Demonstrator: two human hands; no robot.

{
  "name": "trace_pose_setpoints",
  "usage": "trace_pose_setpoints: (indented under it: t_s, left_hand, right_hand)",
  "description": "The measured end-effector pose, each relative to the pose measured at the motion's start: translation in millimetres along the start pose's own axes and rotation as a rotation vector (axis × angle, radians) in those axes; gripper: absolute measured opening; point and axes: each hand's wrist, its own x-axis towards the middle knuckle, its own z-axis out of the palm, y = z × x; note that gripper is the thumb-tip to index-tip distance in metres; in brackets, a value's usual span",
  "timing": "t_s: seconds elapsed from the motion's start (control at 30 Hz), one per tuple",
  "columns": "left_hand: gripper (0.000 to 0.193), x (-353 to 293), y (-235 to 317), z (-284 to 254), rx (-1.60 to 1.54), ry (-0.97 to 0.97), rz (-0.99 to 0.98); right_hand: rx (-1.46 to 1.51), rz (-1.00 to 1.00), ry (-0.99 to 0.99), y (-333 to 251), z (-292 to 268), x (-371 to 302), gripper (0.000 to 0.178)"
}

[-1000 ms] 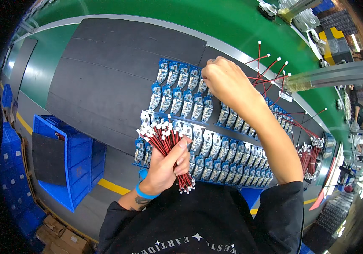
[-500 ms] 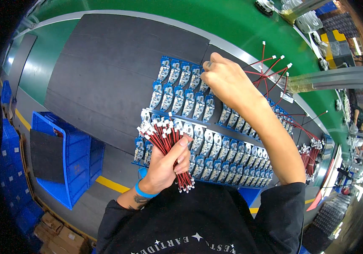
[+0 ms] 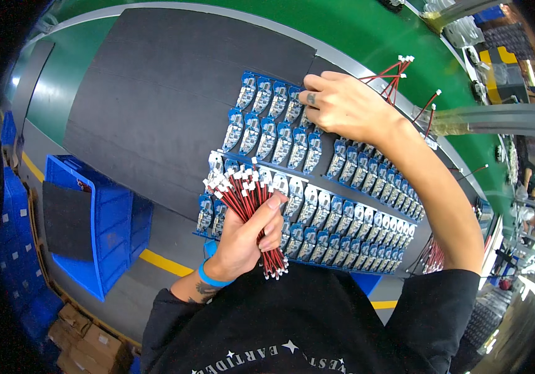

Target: Assembling LED driver components and connecting wires on an assembly line.

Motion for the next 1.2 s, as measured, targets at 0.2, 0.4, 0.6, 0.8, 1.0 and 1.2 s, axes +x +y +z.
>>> trace_pose_setpoints:
  t_s: [0.2, 0.4, 0.6, 0.8, 1.0, 1.2]
  left_hand:
    - [0.018, 1, 3, 1, 0.008, 0.015, -0.023]
    - [0.020, 1, 3, 0, 0.015, 0.006, -0.034]
    - [0.021, 0, 2, 1, 0.028, -0.009, -0.029]
    - [0.024, 0, 4, 7, 0.144, -0.064, 0.026]
    - [0.023, -8, -2, 3, 0.133, -0.119, 0.094]
    - [0.021, -5, 3, 5, 0.073, -0.148, 0.124]
  right_hand:
    - [0.156, 0.163, -0.109, 0, -7, 8, 0.009]
    - [0.267, 0.276, -0.099, -1, -8, 12, 0.005]
    - [0.260, 0.264, -0.018, -6, 4, 10, 0.004]
    - [0.108, 0.263, -0.074, -9, 3, 19, 0.006]
    - [0.459, 0.453, 0.222, -52, -42, 18, 0.008]
    - [1.633, 0.763, 0.406, -115, -46, -10, 0.012]
